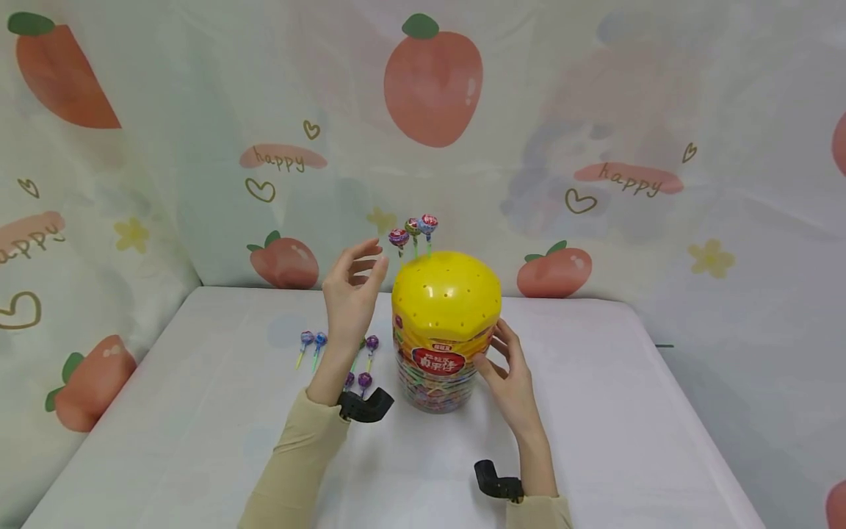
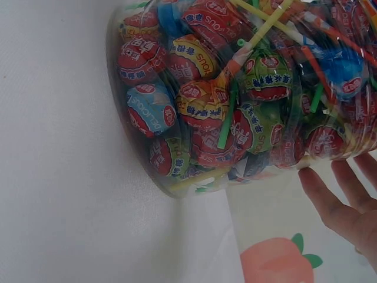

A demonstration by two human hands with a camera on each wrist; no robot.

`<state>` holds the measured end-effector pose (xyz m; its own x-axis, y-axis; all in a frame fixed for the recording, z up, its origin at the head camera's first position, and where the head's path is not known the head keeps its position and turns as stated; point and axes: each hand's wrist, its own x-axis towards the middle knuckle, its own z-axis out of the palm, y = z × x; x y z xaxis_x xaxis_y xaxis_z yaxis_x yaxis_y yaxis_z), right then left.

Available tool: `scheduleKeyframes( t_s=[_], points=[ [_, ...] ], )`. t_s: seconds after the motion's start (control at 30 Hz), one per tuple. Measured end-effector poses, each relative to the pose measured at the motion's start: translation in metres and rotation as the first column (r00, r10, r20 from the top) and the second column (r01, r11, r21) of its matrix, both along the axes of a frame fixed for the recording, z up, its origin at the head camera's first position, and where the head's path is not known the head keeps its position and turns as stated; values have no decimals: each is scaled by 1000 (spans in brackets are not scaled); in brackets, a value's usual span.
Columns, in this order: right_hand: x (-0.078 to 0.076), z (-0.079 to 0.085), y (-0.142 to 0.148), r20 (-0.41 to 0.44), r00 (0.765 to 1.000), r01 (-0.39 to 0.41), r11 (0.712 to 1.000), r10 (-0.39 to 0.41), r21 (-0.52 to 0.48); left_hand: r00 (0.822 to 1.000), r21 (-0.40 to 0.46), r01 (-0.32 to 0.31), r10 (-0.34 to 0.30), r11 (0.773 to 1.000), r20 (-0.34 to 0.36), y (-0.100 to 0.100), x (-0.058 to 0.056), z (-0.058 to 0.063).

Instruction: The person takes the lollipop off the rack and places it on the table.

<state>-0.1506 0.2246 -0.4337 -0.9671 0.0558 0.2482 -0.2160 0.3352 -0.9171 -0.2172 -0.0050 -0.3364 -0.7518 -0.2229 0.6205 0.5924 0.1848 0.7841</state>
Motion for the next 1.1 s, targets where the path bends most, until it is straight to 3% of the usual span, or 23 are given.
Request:
scheduleKeyframes(
  t_s=[0.4,0.73,1.1],
  points=[
    [-3,-2,1,1,1000,8,1000,-8,8,998,-33,65,-65,997,1,13,-18,10],
    [-2,-2,1,-4,1000,7,1000,-7,5,999,-44,54,-54,998,4,14,-19,14],
    [-3,-3,1,7,1000,9,1000,-9,8,997,4,63,-63,998,-51,9,-14,23]
  ],
)
